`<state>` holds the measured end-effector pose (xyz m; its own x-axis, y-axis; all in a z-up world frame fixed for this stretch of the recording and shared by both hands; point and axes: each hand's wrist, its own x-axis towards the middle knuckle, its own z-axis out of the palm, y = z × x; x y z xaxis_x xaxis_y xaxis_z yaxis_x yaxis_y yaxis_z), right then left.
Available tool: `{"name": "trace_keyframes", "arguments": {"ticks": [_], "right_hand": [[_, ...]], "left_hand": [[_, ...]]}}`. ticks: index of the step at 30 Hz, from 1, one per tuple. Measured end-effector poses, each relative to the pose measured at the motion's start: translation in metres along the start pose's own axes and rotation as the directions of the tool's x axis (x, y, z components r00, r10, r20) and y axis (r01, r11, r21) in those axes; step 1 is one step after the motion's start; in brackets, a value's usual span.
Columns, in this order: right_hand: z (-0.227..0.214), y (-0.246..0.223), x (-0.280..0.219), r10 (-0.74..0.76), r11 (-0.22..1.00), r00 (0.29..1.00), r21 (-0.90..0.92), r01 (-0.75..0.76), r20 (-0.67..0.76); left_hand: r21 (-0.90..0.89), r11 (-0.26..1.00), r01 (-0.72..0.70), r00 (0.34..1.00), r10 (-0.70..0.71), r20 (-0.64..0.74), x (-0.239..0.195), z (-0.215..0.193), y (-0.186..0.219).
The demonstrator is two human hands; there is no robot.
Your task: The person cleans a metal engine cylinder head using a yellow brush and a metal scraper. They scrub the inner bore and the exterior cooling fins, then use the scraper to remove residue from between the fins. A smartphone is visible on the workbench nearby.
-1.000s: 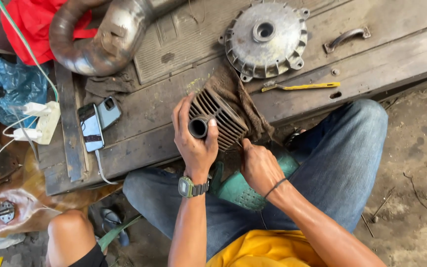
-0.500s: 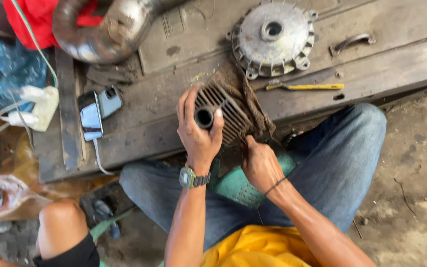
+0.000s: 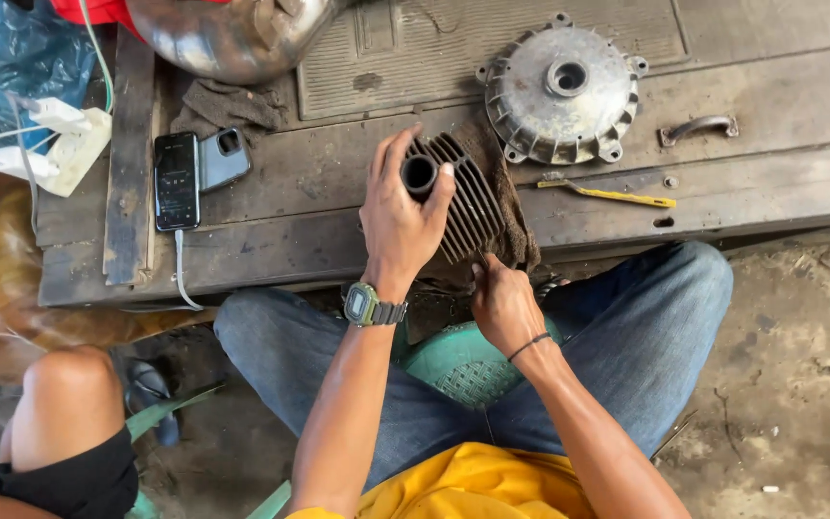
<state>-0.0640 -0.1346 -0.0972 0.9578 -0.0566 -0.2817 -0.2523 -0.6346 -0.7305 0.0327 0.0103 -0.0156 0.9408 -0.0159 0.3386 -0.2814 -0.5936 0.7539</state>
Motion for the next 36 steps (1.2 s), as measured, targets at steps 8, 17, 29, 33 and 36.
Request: {"name": "trace_keyframes", "arguments": {"ticks": [8, 17, 29, 33, 36], "right_hand": [[-0.021, -0.035, -0.012, 0.004, 0.999, 0.999, -0.052, -0.002, 0.035], [-0.021, -0.037, -0.001, 0.000, 0.994, 1.000, -0.108, 0.001, 0.013], [-0.023, -0.038, 0.007, -0.061, 0.995, 0.998, -0.080, 0.062, 0.020], [-0.027, -0.035, 0.001, -0.038, 0.989, 0.999, -0.140, 0.041, 0.025], [-0.039, -0.048, 0.001, -0.130, 0.981, 0.991, -0.153, 0.123, -0.035]], "left_hand": [[-0.020, 0.994, 0.103, 0.994, -0.103, 0.029, 0.007, -0.012, 0.003], [-0.065, 0.991, 0.116, 0.993, -0.114, 0.025, 0.019, -0.018, 0.007], [-0.084, 0.990, 0.112, 0.993, -0.109, 0.041, 0.026, -0.019, 0.007], [-0.096, 0.992, 0.078, 0.996, -0.073, 0.052, 0.021, -0.023, 0.023], [0.027, 0.990, 0.142, 0.989, -0.143, 0.039, 0.022, -0.007, -0.003]]}}
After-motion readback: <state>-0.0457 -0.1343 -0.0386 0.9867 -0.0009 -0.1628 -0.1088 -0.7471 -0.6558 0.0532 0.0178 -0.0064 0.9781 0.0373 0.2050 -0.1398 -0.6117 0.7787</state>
